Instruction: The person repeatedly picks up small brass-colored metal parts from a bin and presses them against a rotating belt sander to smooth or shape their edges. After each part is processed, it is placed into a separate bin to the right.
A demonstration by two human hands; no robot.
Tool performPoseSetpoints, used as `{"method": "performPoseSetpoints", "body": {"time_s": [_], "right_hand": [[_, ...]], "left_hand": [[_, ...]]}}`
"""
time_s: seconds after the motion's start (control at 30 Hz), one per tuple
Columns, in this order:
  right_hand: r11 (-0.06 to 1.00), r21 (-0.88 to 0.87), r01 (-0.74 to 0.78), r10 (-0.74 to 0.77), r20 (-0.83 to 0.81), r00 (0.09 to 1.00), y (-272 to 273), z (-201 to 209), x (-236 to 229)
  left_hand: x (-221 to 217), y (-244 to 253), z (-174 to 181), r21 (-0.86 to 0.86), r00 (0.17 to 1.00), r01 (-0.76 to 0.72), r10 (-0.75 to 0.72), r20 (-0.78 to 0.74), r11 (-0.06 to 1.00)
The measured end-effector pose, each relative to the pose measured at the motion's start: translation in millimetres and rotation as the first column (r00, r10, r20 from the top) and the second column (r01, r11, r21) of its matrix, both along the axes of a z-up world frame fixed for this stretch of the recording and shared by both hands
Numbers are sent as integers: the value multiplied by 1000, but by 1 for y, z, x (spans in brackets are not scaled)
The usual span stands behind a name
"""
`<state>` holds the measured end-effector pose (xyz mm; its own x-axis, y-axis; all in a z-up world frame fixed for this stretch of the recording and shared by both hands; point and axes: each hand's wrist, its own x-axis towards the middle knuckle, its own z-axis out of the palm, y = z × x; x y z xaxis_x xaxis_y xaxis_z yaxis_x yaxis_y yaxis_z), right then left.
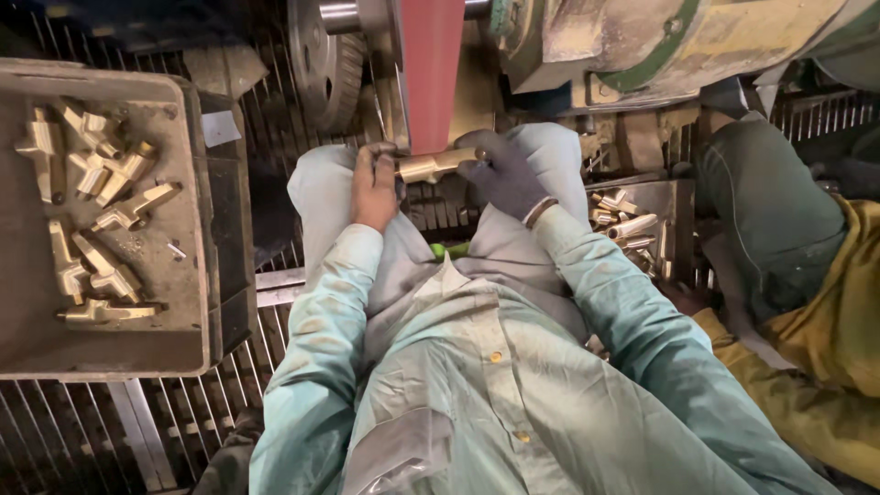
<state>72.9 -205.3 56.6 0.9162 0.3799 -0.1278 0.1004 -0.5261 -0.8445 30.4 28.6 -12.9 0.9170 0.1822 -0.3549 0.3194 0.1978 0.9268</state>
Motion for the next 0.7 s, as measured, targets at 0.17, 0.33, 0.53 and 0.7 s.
{"method": "performPoseSetpoints", "body": {"time_s": [0.17,0.33,0.53,0.7], "right_hand": [[993,69,91,-72,-244,967,4,1,3],[974,-54,218,-215,-502,838,13,13,8],[960,-189,205,-274,-506,818,16,6,17],[980,-179,84,-162,-488,857,12,-8,23]], "left_hand": [[-6,-2,-28,210,998,-44,33,60,977],[-5,-5,-45,190,988,-73,45,147,979],[-4,-5,-38,96,998,-69,68,14,993],[-6,-4,-43,195,995,-53,36,89,979]]}}
